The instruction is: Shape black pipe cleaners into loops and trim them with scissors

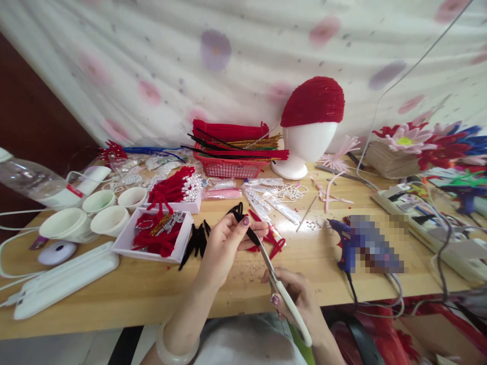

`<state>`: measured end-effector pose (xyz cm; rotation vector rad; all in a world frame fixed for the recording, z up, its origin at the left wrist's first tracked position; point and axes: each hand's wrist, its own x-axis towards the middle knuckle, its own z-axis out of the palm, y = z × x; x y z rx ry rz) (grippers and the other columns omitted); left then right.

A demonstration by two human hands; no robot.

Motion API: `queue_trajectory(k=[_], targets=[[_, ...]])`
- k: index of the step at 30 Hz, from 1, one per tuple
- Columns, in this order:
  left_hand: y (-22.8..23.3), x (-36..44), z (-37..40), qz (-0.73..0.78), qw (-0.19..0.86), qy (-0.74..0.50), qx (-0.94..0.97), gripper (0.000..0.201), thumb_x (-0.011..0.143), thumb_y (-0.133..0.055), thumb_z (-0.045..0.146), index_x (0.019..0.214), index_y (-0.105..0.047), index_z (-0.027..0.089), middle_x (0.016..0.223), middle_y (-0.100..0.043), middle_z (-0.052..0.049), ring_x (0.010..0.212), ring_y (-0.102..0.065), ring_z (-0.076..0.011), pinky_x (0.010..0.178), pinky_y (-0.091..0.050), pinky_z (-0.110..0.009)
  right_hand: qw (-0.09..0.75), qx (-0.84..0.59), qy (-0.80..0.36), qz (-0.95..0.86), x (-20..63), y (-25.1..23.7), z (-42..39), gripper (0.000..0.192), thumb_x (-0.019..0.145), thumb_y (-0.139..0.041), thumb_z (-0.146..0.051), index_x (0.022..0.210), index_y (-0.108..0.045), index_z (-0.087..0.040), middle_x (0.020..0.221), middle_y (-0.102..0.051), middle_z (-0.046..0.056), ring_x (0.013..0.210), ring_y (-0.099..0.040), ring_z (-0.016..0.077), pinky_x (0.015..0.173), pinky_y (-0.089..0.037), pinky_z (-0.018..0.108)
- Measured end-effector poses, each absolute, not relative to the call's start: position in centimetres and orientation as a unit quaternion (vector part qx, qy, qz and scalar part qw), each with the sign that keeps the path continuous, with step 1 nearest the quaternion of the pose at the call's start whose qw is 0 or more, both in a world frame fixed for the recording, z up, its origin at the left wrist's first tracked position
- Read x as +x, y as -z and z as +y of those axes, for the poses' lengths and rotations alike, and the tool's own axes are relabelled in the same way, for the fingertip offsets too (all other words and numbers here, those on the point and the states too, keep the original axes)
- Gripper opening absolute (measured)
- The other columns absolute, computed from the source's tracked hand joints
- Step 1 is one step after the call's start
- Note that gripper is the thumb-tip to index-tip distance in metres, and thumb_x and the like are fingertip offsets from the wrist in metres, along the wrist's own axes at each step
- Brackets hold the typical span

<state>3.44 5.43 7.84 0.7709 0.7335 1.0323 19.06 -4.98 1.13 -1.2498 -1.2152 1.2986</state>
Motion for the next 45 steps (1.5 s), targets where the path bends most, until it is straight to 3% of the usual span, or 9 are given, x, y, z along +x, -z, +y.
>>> queue_trajectory(k=[7, 13, 18, 23, 27, 32, 37, 42, 45], targets=[[-7.8, 3.4, 5.6, 0.316, 0.753, -0.476, 0.326, 0.026, 0.083, -0.076, 0.036, 0.083, -0.060, 0.016, 0.090, -0.081, -0.012, 0.089, -0.078, -0.0244, 0.076, -0.061, -0.030, 0.468, -0.499, -0.532, -0.499, 19.3, -1.0, -4.8, 0.045, 0.074, -0.078, -0.056, 0.090, -0.067, -0.015, 0.055, -0.044, -0.006, 0.040, -0.040, 0.0074, 0.038, -0.031, 0.017], [-7.7, 3.1, 5.8, 0.272, 0.789, -0.474, 0.279, 0.024, 0.080, -0.079, 0.033, 0.083, -0.062, 0.016, 0.099, -0.081, -0.014, 0.102, -0.075, -0.0301, 0.097, -0.056, -0.044, 0.510, -0.445, -0.532, -0.509, 19.7, -0.3, -5.3, 0.046, 0.079, -0.072, -0.061, 0.091, -0.067, -0.017, 0.055, -0.044, -0.006, 0.043, -0.034, 0.0062, 0.041, -0.029, 0.018], [-8.0, 3.0, 5.3, 0.229, 0.837, -0.434, 0.243, 0.017, 0.083, -0.076, 0.028, 0.081, -0.064, 0.016, 0.103, -0.080, -0.016, 0.110, -0.071, -0.0329, 0.105, -0.049, -0.052, 0.518, -0.445, -0.550, -0.482, 20.1, -0.4, -4.5, 0.047, 0.078, -0.074, -0.061, 0.092, -0.067, -0.017, 0.054, -0.045, -0.006, 0.039, -0.036, 0.0060, 0.036, -0.030, 0.017], [-8.1, 2.8, 5.0, 0.237, 0.830, -0.451, 0.226, 0.011, 0.085, -0.073, 0.025, 0.086, -0.068, 0.016, 0.105, -0.079, -0.016, 0.120, -0.066, -0.0329, 0.112, -0.041, -0.052, 0.567, -0.479, -0.511, -0.433, 20.9, -0.7, -4.2, 0.047, 0.083, -0.067, -0.063, 0.092, -0.065, -0.018, 0.051, -0.043, -0.007, 0.036, -0.036, 0.0070, 0.034, -0.031, 0.018], [-8.2, 2.7, 5.0, 0.218, 0.848, -0.443, 0.191, 0.006, 0.085, -0.072, 0.022, 0.083, -0.068, 0.018, 0.114, -0.077, -0.014, 0.123, -0.063, -0.0341, 0.114, -0.036, -0.056, 0.477, -0.450, -0.573, -0.491, 20.7, -1.0, -4.1, 0.047, 0.078, -0.075, -0.059, 0.092, -0.065, -0.016, 0.056, -0.049, -0.005, 0.040, -0.041, 0.0068, 0.038, -0.034, 0.018], [-8.7, 2.5, 5.1, 0.168, 0.862, -0.434, 0.201, 0.014, 0.082, -0.075, 0.026, 0.070, -0.069, 0.020, 0.129, -0.071, -0.011, 0.140, -0.046, -0.0332, 0.120, -0.025, -0.048, 0.541, -0.471, -0.559, -0.416, 20.0, -0.8, -4.3, 0.047, 0.087, -0.064, -0.063, 0.095, -0.062, -0.017, 0.049, -0.046, -0.008, 0.035, -0.037, 0.0055, 0.035, -0.033, 0.015], [-8.4, 2.1, 4.9, 0.139, 0.877, -0.409, 0.212, 0.018, 0.086, -0.067, 0.026, 0.069, -0.069, 0.020, 0.144, -0.061, -0.008, 0.146, -0.035, -0.0364, 0.119, -0.022, -0.052, 0.434, -0.381, -0.686, -0.441, 19.5, -0.3, -4.8, 0.052, 0.079, -0.072, -0.065, 0.092, -0.065, -0.015, 0.050, -0.052, -0.005, 0.033, -0.039, 0.0043, 0.032, -0.032, 0.014], [-7.8, 1.6, 5.0, 0.146, 0.871, -0.413, 0.222, 0.021, 0.087, -0.064, 0.027, 0.067, -0.067, 0.020, 0.151, -0.054, -0.006, 0.148, -0.032, -0.0390, 0.117, -0.024, -0.056, 0.536, -0.456, -0.630, -0.329, 19.2, -0.6, -3.8, 0.050, 0.085, -0.064, -0.066, 0.092, -0.062, -0.017, 0.046, -0.047, -0.008, 0.028, -0.037, 0.0053, 0.029, -0.033, 0.015], [-7.7, 1.6, 5.0, 0.150, 0.878, -0.411, 0.195, 0.020, 0.089, -0.061, 0.025, 0.070, -0.068, 0.020, 0.146, -0.059, -0.009, 0.147, -0.034, -0.0363, 0.117, -0.023, -0.055, 0.526, -0.431, -0.623, -0.387, 19.3, -0.7, -4.0, 0.048, 0.084, -0.067, -0.064, 0.095, -0.064, -0.017, 0.047, -0.048, -0.008, 0.031, -0.039, 0.0055, 0.031, -0.034, 0.015]])
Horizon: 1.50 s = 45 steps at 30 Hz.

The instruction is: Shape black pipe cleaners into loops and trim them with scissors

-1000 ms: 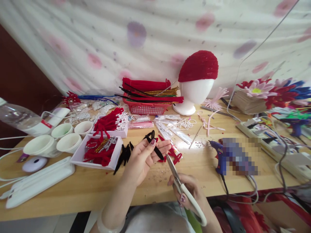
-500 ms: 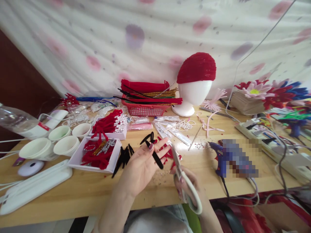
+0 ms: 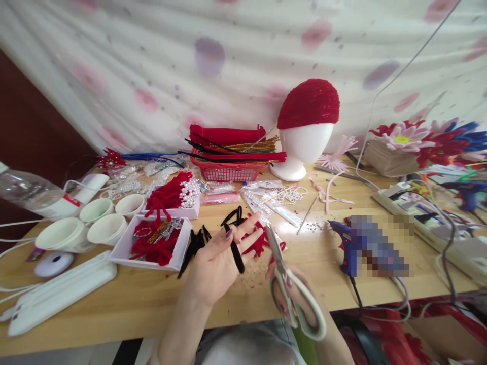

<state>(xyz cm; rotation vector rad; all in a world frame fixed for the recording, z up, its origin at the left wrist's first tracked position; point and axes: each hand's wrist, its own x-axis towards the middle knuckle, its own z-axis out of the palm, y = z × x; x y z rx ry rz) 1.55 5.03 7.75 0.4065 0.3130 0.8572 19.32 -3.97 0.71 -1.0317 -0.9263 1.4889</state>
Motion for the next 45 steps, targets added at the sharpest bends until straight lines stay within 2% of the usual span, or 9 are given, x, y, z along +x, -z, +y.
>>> queue_trajectory(k=[4, 10, 15, 21, 27, 33, 36, 40, 45], targets=[[-7.6, 1.6, 4.8, 0.123, 0.906, -0.373, 0.158, 0.023, 0.092, -0.056, 0.024, 0.074, -0.069, 0.019, 0.138, -0.064, -0.014, 0.146, -0.037, -0.0327, 0.117, -0.024, -0.054, 0.463, -0.399, -0.637, -0.470, 19.9, -0.9, -4.1, 0.044, 0.077, -0.080, -0.055, 0.094, -0.069, -0.015, 0.057, -0.053, -0.005, 0.039, -0.043, 0.0046, 0.038, -0.037, 0.015], [-7.0, 1.6, 4.8, 0.096, 0.923, -0.350, 0.129, 0.026, 0.093, -0.055, 0.031, 0.075, -0.066, 0.018, 0.145, -0.058, -0.019, 0.148, -0.034, -0.0310, 0.118, -0.025, -0.052, 0.578, -0.462, -0.537, -0.406, 20.7, -1.1, -3.1, 0.043, 0.084, -0.069, -0.061, 0.091, -0.066, -0.019, 0.051, -0.047, -0.007, 0.037, -0.039, 0.0064, 0.035, -0.034, 0.017], [-7.2, 1.9, 4.8, 0.088, 0.926, -0.344, 0.128, 0.026, 0.093, -0.054, 0.029, 0.072, -0.065, 0.019, 0.140, -0.062, -0.017, 0.147, -0.035, -0.0309, 0.118, -0.025, -0.051, 0.524, -0.446, -0.587, -0.426, 20.5, -0.8, -3.5, 0.046, 0.064, -0.089, -0.051, 0.084, -0.068, -0.016, 0.053, -0.053, -0.004, 0.037, -0.043, 0.0069, 0.035, -0.038, 0.019], [-6.9, 1.9, 4.8, 0.098, 0.923, -0.347, 0.137, 0.023, 0.093, -0.055, 0.028, 0.075, -0.064, 0.018, 0.143, -0.060, -0.018, 0.145, -0.039, -0.0292, 0.119, -0.026, -0.050, 0.596, -0.482, -0.536, -0.354, 21.0, -1.1, -3.0, 0.044, 0.083, -0.069, -0.062, 0.081, -0.062, -0.019, 0.047, -0.047, -0.007, 0.034, -0.042, 0.0079, 0.034, -0.035, 0.019], [-6.7, 1.9, 4.8, 0.131, 0.914, -0.353, 0.149, 0.020, 0.089, -0.062, 0.028, 0.071, -0.068, 0.019, 0.133, -0.068, -0.016, 0.142, -0.045, -0.0302, 0.118, -0.028, -0.051, 0.605, -0.482, -0.532, -0.344, 21.0, -0.9, -3.6, 0.047, 0.079, -0.073, -0.063, 0.087, -0.062, -0.018, 0.046, -0.052, -0.006, 0.031, -0.044, 0.0085, 0.031, -0.034, 0.019], [-5.4, 3.9, 3.9, 0.339, 0.781, -0.433, 0.296, 0.018, 0.075, -0.082, 0.032, 0.084, -0.078, 0.018, 0.107, -0.079, -0.011, 0.117, -0.065, -0.0280, 0.111, -0.037, -0.040, 0.615, -0.506, -0.519, -0.311, 19.1, -1.1, -3.9, 0.054, 0.061, -0.093, -0.042, 0.098, -0.061, -0.020, 0.078, -0.075, 0.004, 0.053, -0.063, 0.0142, 0.046, -0.053, 0.024], [-4.5, 4.6, 3.4, 0.408, 0.722, -0.427, 0.360, 0.027, 0.072, -0.084, 0.038, 0.092, -0.079, 0.021, 0.090, -0.078, -0.005, 0.096, -0.069, -0.0232, 0.094, -0.046, -0.033, 0.607, -0.526, -0.519, -0.291, 18.3, -1.5, -3.7, 0.055, 0.055, -0.097, -0.037, 0.093, -0.061, -0.020, 0.074, -0.073, 0.002, 0.052, -0.063, 0.0144, 0.045, -0.053, 0.024], [-4.0, 4.8, 3.1, 0.411, 0.677, -0.425, 0.439, 0.021, 0.074, -0.082, 0.041, 0.076, -0.076, 0.021, 0.067, -0.069, 0.000, 0.077, -0.065, -0.0189, 0.075, -0.048, -0.027, 0.588, -0.548, -0.515, -0.297, 18.2, -1.9, -3.3, 0.055, 0.051, -0.098, -0.036, 0.087, -0.060, -0.019, 0.065, -0.069, -0.001, 0.046, -0.059, 0.0126, 0.042, -0.049, 0.023], [-3.9, 4.8, 3.0, 0.406, 0.677, -0.392, 0.472, 0.022, 0.072, -0.083, 0.038, 0.074, -0.073, 0.019, 0.075, -0.075, -0.004, 0.077, -0.068, -0.0210, 0.072, -0.050, -0.027, 0.589, -0.554, -0.506, -0.301, 18.3, -1.9, -3.1, 0.056, 0.050, -0.097, -0.039, 0.088, -0.060, -0.020, 0.064, -0.068, -0.002, 0.049, -0.060, 0.0137, 0.046, -0.050, 0.023]])
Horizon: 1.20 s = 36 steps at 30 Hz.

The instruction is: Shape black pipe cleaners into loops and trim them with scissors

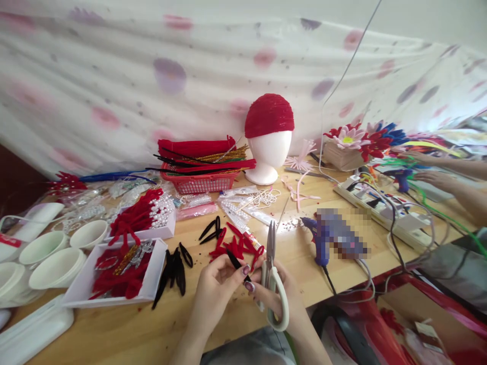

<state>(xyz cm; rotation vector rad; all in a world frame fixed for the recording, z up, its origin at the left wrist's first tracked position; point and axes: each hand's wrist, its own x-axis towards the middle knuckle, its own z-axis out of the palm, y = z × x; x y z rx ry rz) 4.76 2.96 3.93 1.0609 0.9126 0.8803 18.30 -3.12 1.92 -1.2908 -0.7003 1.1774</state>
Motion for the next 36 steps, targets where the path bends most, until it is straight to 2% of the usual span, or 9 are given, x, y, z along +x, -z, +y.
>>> queue_trajectory(k=[4, 8, 10, 15, 18, 24, 29, 36], targets=[[-3.7, 4.8, 2.9, 0.409, 0.696, -0.383, 0.449, 0.024, 0.070, -0.084, 0.039, 0.078, -0.077, 0.018, 0.082, -0.079, -0.005, 0.082, -0.070, -0.0212, 0.078, -0.052, -0.027, 0.597, -0.545, -0.507, -0.298, 18.2, -1.8, -3.1, 0.055, 0.052, -0.097, -0.036, 0.090, -0.060, -0.020, 0.065, -0.068, -0.003, 0.050, -0.058, 0.0116, 0.047, -0.048, 0.021], [-4.0, 4.5, 3.7, 0.421, 0.699, -0.426, 0.390, 0.032, 0.063, -0.088, 0.046, 0.077, -0.079, 0.018, 0.073, -0.078, -0.003, 0.076, -0.070, -0.0166, 0.080, -0.052, -0.025, 0.582, -0.543, -0.499, -0.343, 18.9, -1.7, -3.5, 0.041, 0.074, -0.083, -0.049, 0.088, -0.062, -0.018, 0.059, -0.066, -0.001, 0.042, -0.052, 0.0090, 0.041, -0.042, 0.019], [-4.2, 4.2, 4.3, 0.416, 0.708, -0.434, 0.370, 0.037, 0.057, -0.091, 0.048, 0.075, -0.079, 0.018, 0.071, -0.077, -0.002, 0.074, -0.071, -0.0167, 0.078, -0.054, -0.026, 0.567, -0.539, -0.499, -0.373, 19.6, -1.6, -4.0, 0.041, 0.080, -0.076, -0.055, 0.088, -0.063, -0.016, 0.055, -0.063, -0.001, 0.039, -0.047, 0.0078, 0.039, -0.037, 0.019], [-4.7, 3.8, 5.1, 0.410, 0.719, -0.454, 0.329, 0.038, 0.053, -0.093, 0.046, 0.070, -0.076, 0.016, 0.069, -0.077, -0.002, 0.062, -0.070, -0.0151, 0.066, -0.059, -0.027, 0.522, -0.547, -0.511, -0.409, 21.1, -1.1, -5.3, 0.040, 0.076, -0.081, -0.049, 0.095, -0.066, -0.016, 0.055, -0.051, -0.006, 0.045, -0.047, 0.0089, 0.043, -0.033, 0.019], [-4.8, 3.8, 5.1, 0.408, 0.721, -0.462, 0.317, 0.038, 0.054, -0.093, 0.044, 0.072, -0.075, 0.015, 0.072, -0.077, -0.002, 0.063, -0.072, -0.0152, 0.068, -0.060, -0.028, 0.481, -0.554, -0.529, -0.427, 21.5, -1.2, -5.8, 0.042, 0.073, -0.083, -0.048, 0.095, -0.066, -0.016, 0.060, -0.044, -0.007, 0.050, -0.041, 0.0088, 0.046, -0.028, 0.020], [-5.5, 3.5, 5.4, 0.397, 0.723, -0.471, 0.312, 0.038, 0.056, -0.093, 0.040, 0.070, -0.069, 0.014, 0.068, -0.075, -0.001, 0.066, -0.074, -0.0166, 0.074, -0.061, -0.029, 0.408, -0.562, -0.497, -0.520, 21.8, -2.9, -5.9, 0.050, 0.071, -0.079, -0.060, 0.088, -0.065, -0.015, 0.062, -0.045, -0.005, 0.058, -0.038, 0.0119, 0.054, -0.028, 0.024], [-6.6, 3.4, 5.4, 0.365, 0.755, -0.427, 0.339, 0.037, 0.065, -0.088, 0.041, 0.080, -0.070, 0.013, 0.085, -0.079, -0.008, 0.076, -0.075, -0.0200, 0.073, -0.062, -0.031, 0.333, -0.596, -0.501, -0.532, 21.8, -4.3, -5.9, 0.052, 0.064, -0.082, -0.061, 0.084, -0.069, -0.015, 0.059, -0.037, -0.006, 0.058, -0.035, 0.0128, 0.052, -0.024, 0.024], [-6.7, 3.4, 5.0, 0.349, 0.766, -0.365, 0.398, 0.034, 0.068, -0.085, 0.043, 0.075, -0.069, 0.014, 0.081, -0.079, -0.007, 0.076, -0.074, -0.0207, 0.069, -0.060, -0.030, 0.309, -0.588, -0.489, -0.565, 22.6, -4.5, -5.9, 0.052, 0.067, -0.079, -0.065, 0.079, -0.068, -0.016, 0.061, -0.039, -0.005, 0.059, -0.035, 0.0130, 0.053, -0.026, 0.024]])
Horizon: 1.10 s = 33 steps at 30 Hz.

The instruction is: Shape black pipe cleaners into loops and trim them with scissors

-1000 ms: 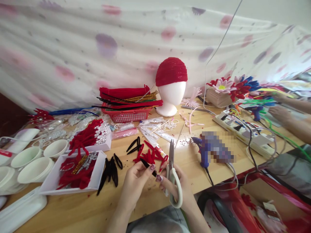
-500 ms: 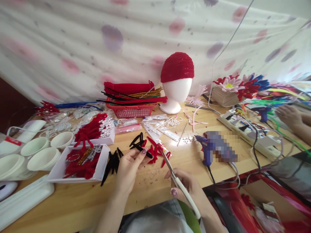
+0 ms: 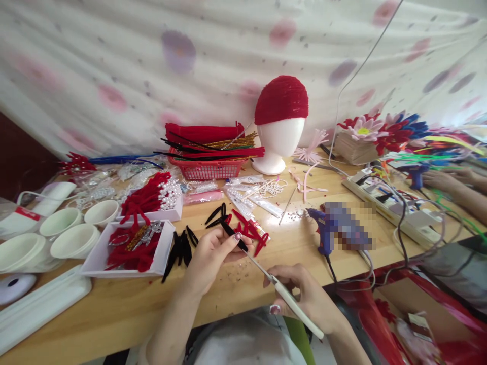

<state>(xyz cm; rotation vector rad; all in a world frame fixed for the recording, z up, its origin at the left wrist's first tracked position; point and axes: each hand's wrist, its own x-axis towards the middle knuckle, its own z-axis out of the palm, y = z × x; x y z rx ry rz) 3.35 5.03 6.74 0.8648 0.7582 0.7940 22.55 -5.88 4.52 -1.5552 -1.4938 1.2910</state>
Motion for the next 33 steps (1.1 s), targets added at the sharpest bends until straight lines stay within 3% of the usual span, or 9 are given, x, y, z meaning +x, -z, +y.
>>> queue_trajectory(k=[6, 18, 22, 33], targets=[[-7.05, 3.31, 5.26, 0.354, 0.762, -0.342, 0.421, 0.035, 0.067, -0.085, 0.045, 0.077, -0.071, 0.014, 0.080, -0.079, -0.006, 0.074, -0.073, -0.0175, 0.070, -0.058, -0.026, 0.306, -0.583, -0.500, -0.562, 23.04, -4.23, -6.07, 0.053, 0.068, -0.078, -0.065, 0.083, -0.069, -0.014, 0.062, -0.042, -0.004, 0.060, -0.036, 0.0132, 0.053, -0.028, 0.023], [-7.16, 3.65, 5.37, 0.367, 0.755, -0.333, 0.429, 0.035, 0.065, -0.085, 0.045, 0.075, -0.071, 0.015, 0.079, -0.078, -0.008, 0.074, -0.073, -0.0217, 0.066, -0.057, -0.029, 0.310, -0.575, -0.502, -0.567, 23.15, -3.92, -5.89, 0.048, 0.068, -0.082, -0.062, 0.073, -0.066, -0.016, 0.058, -0.037, -0.006, 0.057, -0.030, 0.0111, 0.049, -0.023, 0.024], [-7.27, 3.72, 5.40, 0.367, 0.755, -0.332, 0.429, 0.039, 0.062, -0.087, 0.048, 0.074, -0.073, 0.014, 0.076, -0.077, -0.007, 0.070, -0.072, -0.0193, 0.066, -0.057, -0.028, 0.314, -0.571, -0.504, -0.567, 23.16, -3.97, -5.90, 0.046, 0.069, -0.082, -0.059, 0.073, -0.066, -0.016, 0.057, -0.036, -0.007, 0.055, -0.029, 0.0102, 0.049, -0.023, 0.023], [-7.03, 3.66, 5.50, 0.375, 0.759, -0.328, 0.419, 0.037, 0.062, -0.087, 0.046, 0.075, -0.073, 0.014, 0.072, -0.076, -0.006, 0.069, -0.072, -0.0199, 0.065, -0.056, -0.029, 0.299, -0.587, -0.495, -0.567, 23.12, -3.97, -5.82, 0.044, 0.070, -0.082, -0.056, 0.074, -0.067, -0.016, 0.058, -0.042, -0.006, 0.056, -0.032, 0.0105, 0.049, -0.026, 0.022]])
